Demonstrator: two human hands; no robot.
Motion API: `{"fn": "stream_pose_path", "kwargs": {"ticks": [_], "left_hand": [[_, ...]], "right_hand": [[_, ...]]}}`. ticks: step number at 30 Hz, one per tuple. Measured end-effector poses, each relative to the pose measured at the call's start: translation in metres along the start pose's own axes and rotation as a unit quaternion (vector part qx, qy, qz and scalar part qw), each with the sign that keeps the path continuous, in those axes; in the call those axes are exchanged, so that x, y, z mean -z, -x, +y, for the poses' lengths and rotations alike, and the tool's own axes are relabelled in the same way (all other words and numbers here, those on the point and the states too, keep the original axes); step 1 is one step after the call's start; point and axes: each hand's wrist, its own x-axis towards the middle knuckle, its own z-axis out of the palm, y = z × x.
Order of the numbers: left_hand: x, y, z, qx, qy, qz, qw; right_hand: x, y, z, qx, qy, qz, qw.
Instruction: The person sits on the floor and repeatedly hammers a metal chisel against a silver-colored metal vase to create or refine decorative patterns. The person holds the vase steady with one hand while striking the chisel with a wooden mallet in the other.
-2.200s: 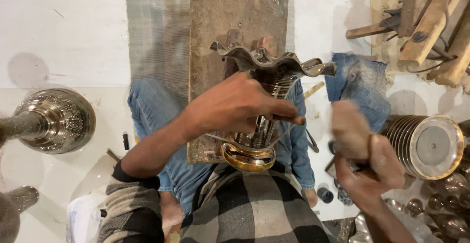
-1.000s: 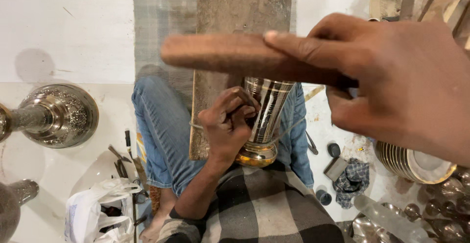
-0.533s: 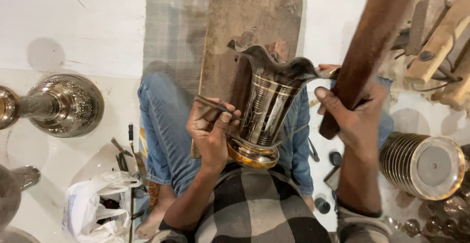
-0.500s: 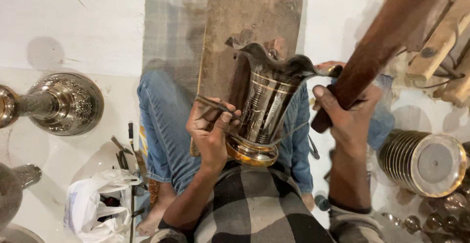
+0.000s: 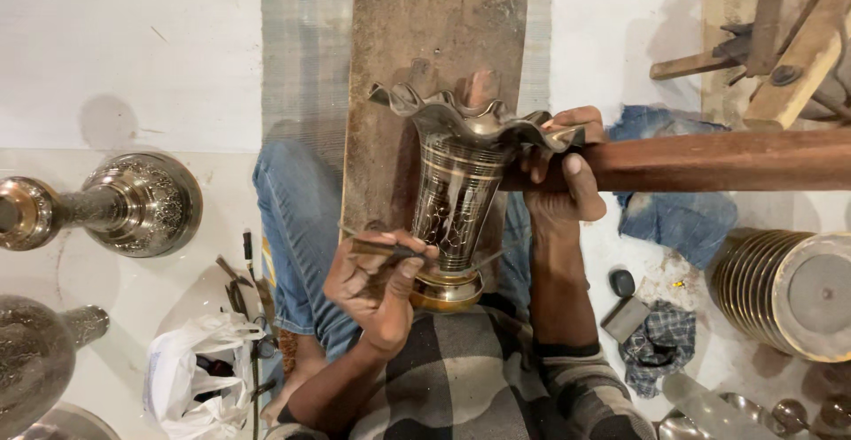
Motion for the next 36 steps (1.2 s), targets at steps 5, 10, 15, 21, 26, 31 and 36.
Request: {"fn": "stream_pose_path", "kwargs": {"ticks": [5, 10, 15, 21, 26, 31, 36], "left_hand": [[-0.007, -0.018, 0.005, -0.008, 0.023, -0.041, 0.999], [-0.006, -0.054, 0.014, 0.094, -0.026, -0.109, 0.989], [-0.028, -0.063, 0.019, -0.007, -0.279, -0.157, 0.947], [-0.026, -0.059, 0.021, -0.081, -0.399, -0.187, 0.894], [-0.021, -0.056, 0.013, -0.105, -0.392, -0.174, 0.897], [-0.021, -0.055, 0.012, -0.084, -0.428, -0.156, 0.886], [-0.024, -0.061, 0.015, -0.086, -0.409, -0.169, 0.892]], "right_hand": [[-0.003, 0.0, 0.006, -0.019, -0.072, 0.081, 0.994], [-0.007, 0.024, -0.026, -0.063, 0.172, 0.194, 0.964], [-0.024, 0.057, -0.08, -0.075, 0.33, 0.107, 0.935], [-0.031, 0.054, -0.153, -0.094, 0.542, -0.079, 0.832], [-0.054, -0.002, -0.17, -0.024, 0.582, -0.225, 0.781], [-0.083, -0.058, -0.194, -0.08, 0.628, -0.354, 0.688], [-0.068, -0.061, -0.186, 0.025, 0.686, -0.368, 0.627]]}}
